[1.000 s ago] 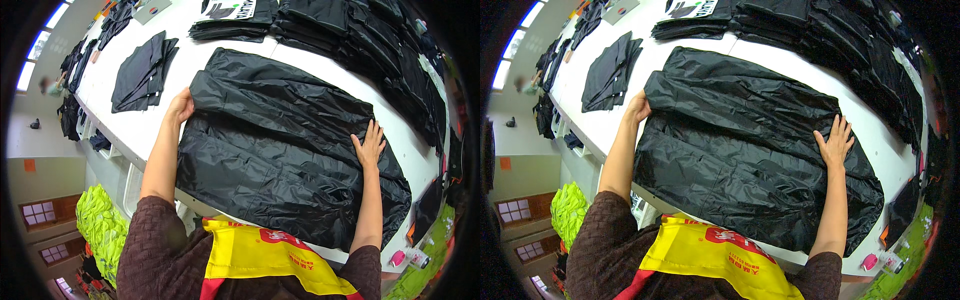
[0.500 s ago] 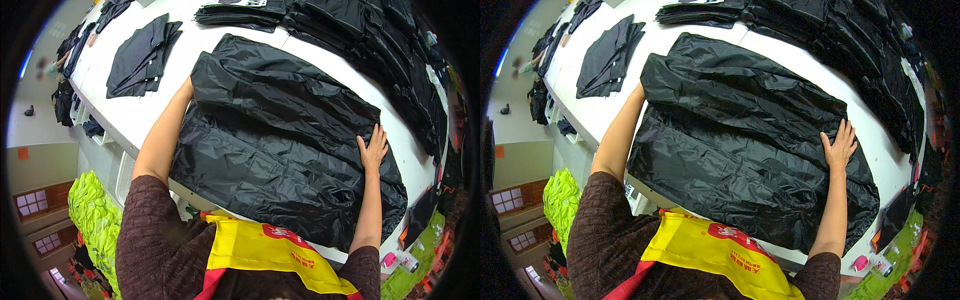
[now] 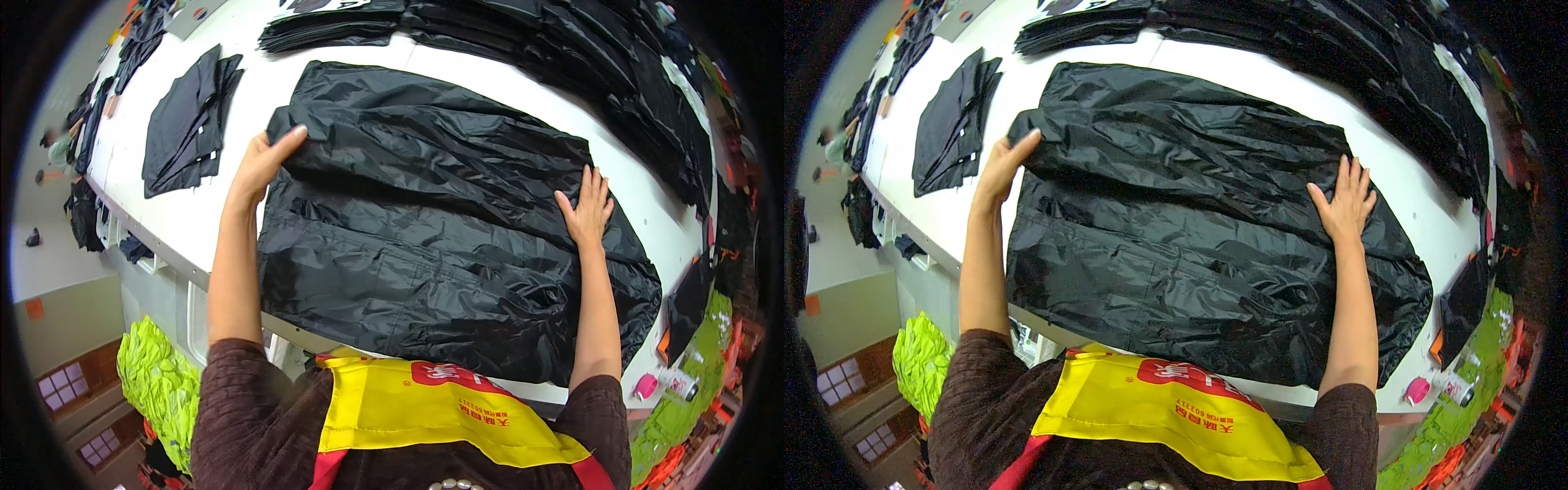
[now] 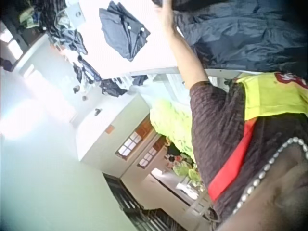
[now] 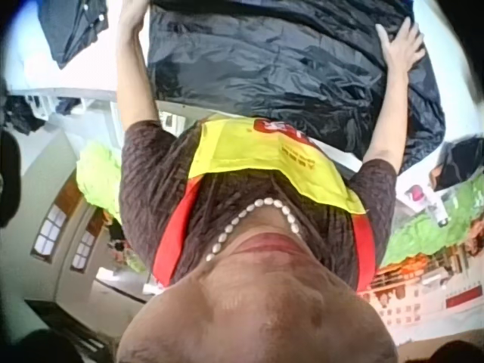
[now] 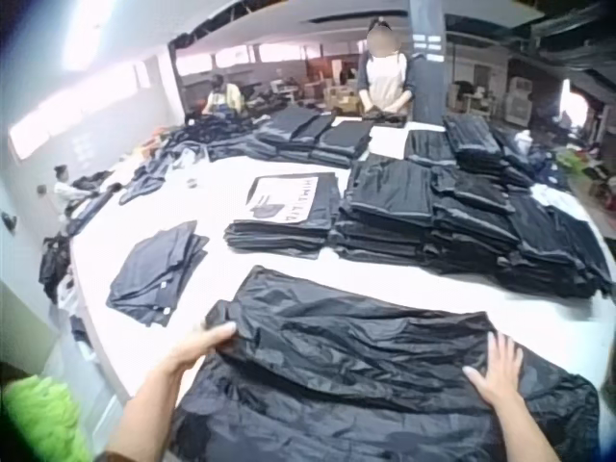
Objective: The person folds a black plastic garment bag on a white table. They smooth the material, fold it in half, and then fold it again into a smaller rectangle. The person uses scissors to trim a small piece of the bag before completing the fold.
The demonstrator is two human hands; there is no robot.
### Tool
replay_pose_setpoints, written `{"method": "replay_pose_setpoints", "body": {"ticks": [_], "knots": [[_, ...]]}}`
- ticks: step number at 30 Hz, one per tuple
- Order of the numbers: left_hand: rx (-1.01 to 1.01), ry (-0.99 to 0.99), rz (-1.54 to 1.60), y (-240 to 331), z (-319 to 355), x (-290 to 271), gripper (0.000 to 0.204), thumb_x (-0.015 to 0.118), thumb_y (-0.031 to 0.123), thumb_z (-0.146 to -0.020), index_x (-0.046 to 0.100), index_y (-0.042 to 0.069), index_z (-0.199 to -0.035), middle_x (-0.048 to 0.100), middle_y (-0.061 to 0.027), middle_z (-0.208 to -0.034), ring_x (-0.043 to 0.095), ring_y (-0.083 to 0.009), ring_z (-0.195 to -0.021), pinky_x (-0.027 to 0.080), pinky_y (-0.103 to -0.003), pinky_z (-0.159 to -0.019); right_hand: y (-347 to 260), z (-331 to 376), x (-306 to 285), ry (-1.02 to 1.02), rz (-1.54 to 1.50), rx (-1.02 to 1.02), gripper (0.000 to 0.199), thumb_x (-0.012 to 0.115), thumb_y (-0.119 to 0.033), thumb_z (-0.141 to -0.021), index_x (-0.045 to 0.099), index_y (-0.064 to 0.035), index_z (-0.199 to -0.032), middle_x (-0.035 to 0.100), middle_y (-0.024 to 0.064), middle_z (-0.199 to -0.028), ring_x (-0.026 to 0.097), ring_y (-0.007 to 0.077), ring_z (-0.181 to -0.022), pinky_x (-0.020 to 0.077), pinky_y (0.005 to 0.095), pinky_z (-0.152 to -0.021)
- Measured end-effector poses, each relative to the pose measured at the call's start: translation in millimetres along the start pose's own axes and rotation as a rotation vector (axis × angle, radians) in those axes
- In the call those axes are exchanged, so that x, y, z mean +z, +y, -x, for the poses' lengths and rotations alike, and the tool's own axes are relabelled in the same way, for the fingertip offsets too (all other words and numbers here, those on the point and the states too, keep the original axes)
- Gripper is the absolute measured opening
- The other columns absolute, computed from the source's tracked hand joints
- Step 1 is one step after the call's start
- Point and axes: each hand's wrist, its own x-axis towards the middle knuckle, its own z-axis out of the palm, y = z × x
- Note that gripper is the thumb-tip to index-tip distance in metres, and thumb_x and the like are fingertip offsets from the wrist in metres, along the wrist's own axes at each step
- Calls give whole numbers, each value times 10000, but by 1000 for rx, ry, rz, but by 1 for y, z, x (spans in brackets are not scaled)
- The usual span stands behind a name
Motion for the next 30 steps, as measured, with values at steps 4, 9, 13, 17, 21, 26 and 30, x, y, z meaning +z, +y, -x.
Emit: {"method": "replay_pose_setpoints", "body": {"ticks": [4,9,13,17,21,26,30], "knots": [[698,207,84,62,-7,3,142,594,106,-882,632,-6,-960,625,5,-808,521,-43,-686,423,-182,-625,9,8,3,198,-108,37,702,477,-524,-851,286,-135,-1403,198,170,-1464,149,347,-1357,118,582,-1034],[692,404,-527,-53,-63,21,162,595,143,-869,567,-16,-866,524,-199,-691,530,-313,-617,435,-318,-613,6,6,6,356,52,190,591,497,-452,-855,430,-69,-1300,357,210,-1365,297,366,-1277,205,544,-999],[568,222,-550,-90,-68,35,229,583,190,-867,518,-26,-822,506,-203,-708,492,-316,-631,413,-340,-607,13,18,-19,286,-262,101,560,465,-407,-884,400,-53,-1314,318,229,-1384,263,374,-1304,196,523,-1040],[349,81,-378,-86,-71,13,291,604,217,-866,544,-67,-845,572,-91,-728,489,-141,-689,419,-287,-636,72,60,-52,210,202,395,636,365,-516,-904,329,-92,-1376,235,214,-1442,176,356,-1350,122,580,-1042],[273,-20,-251,-83,-84,24,256,611,184,-860,585,-62,-924,603,-46,-806,518,-118,-767,430,-249,-711,168,93,-14,-137,95,750,750,338,-603,-876,268,-75,-1403,210,221,-1450,157,381,-1349,99,548,-1062],[12,16,-582,-42,-90,22,406,706,229,-747,582,-75,-986,627,-142,-919,567,-175,-828,444,-287,-760,145,62,-63,-332,149,769,725,452,-530,-859,284,-74,-1396,219,201,-1454,153,350,-1360,132,558,-1059],[241,219,-638,-69,-129,-8,953,833,296,-520,373,-89,-1261,508,-270,-1182,510,-337,-1094,398,-357,-949,118,15,-33,-6,-269,215,713,613,-357,-792,327,-58,-1372,317,231,-1399,295,355,-1304,245,423,-1052]]}}
